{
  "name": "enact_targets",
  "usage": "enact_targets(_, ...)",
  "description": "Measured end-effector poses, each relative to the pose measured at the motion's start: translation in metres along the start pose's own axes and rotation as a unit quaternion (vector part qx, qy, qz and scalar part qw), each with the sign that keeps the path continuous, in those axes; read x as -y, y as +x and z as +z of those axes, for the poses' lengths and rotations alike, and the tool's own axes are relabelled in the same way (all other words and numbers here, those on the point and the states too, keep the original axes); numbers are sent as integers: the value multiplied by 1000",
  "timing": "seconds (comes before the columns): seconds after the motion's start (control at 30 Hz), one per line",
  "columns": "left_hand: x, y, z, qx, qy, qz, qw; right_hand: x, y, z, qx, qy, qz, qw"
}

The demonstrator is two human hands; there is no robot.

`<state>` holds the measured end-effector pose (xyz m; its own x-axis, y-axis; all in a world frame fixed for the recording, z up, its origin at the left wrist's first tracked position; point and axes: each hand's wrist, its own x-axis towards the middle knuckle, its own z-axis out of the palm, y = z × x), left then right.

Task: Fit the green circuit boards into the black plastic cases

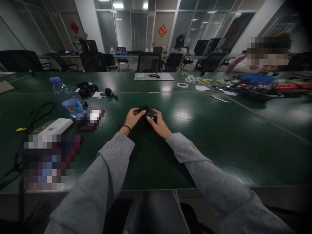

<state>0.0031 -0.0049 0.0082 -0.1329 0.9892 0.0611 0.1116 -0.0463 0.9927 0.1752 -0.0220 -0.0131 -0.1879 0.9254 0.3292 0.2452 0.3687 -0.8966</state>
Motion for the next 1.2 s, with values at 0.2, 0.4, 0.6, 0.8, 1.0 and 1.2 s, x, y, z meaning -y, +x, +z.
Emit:
enact_targets(0.2,-13,-15,5,66,-97,41,992,12,5,-10,48,239,156,957)
enact_targets(0.4,-4,-17,4,103,-107,3,989,18,3,-11,37,302,168,938)
enact_targets(0.6,1,-16,5,125,-111,12,986,9,5,-11,35,316,156,935)
enact_targets(0.8,4,-15,3,127,-120,6,985,8,5,-14,48,317,154,934)
enact_targets(1.0,7,-11,0,136,-128,4,982,6,6,-15,66,310,152,936)
enact_targets(1.2,4,-12,-2,129,-171,-20,977,8,6,-16,86,306,141,938)
